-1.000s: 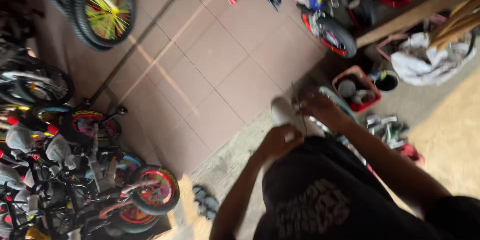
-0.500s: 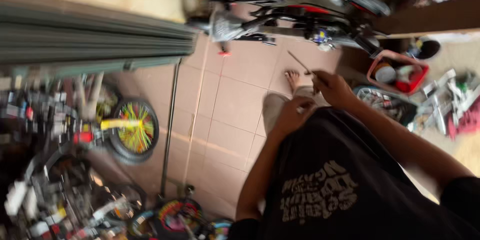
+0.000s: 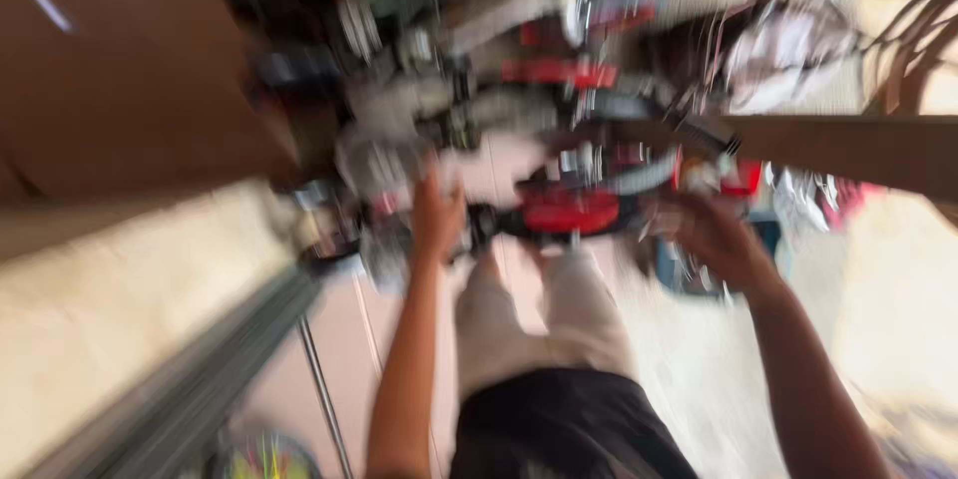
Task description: The person assembles and adjusts a red children's balance bike in a shop, using a hex key to tighten bolts on the handlebar and seat area while steadying the bike with the other hand. They turn the bike, reposition it, and briefly walk across the shop before resuming tightening.
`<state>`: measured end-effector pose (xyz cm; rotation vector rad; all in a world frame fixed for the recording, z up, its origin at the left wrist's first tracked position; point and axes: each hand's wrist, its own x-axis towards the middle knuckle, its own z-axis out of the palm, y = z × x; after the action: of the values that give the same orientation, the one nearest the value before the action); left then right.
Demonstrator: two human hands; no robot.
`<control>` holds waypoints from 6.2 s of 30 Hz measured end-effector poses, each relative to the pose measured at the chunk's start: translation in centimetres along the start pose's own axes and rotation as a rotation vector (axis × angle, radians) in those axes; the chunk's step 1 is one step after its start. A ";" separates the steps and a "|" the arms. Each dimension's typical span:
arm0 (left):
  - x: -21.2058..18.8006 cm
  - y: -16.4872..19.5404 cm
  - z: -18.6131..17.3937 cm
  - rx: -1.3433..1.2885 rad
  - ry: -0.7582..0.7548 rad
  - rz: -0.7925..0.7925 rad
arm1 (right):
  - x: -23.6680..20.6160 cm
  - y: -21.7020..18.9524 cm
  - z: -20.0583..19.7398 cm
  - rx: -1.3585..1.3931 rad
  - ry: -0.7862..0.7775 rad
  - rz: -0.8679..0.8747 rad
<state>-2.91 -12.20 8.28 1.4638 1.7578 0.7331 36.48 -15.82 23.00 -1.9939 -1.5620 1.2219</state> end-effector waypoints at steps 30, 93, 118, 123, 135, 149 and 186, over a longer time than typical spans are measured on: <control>7.7 -2.8 7.5 0.333 0.039 -0.085 | 16.6 13.5 5.7 1.095 0.072 0.328; 6.2 -3.8 9.2 0.532 0.160 -0.005 | 19.5 21.4 0.7 1.002 -0.449 0.156; 5.7 -3.7 9.9 0.486 0.185 -0.019 | 17.8 24.4 -0.2 -0.095 -0.047 -0.095; 5.5 -3.6 9.9 0.529 0.124 -0.096 | 19.3 26.6 -0.3 0.196 -0.266 0.332; 5.4 -4.2 10.1 0.490 0.178 -0.007 | 16.3 21.3 -3.0 -0.346 -0.283 -0.453; 6.3 -5.4 9.9 0.534 0.159 0.029 | 16.6 21.7 -2.2 -0.236 -0.252 -0.284; 5.3 -4.3 10.1 0.520 0.169 -0.064 | 17.9 22.3 -3.6 -0.271 -0.246 -0.288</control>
<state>2.42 -8.03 -1.91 1.7032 2.2301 0.3860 53.82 -6.48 1.98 -1.7320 -2.1509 1.2264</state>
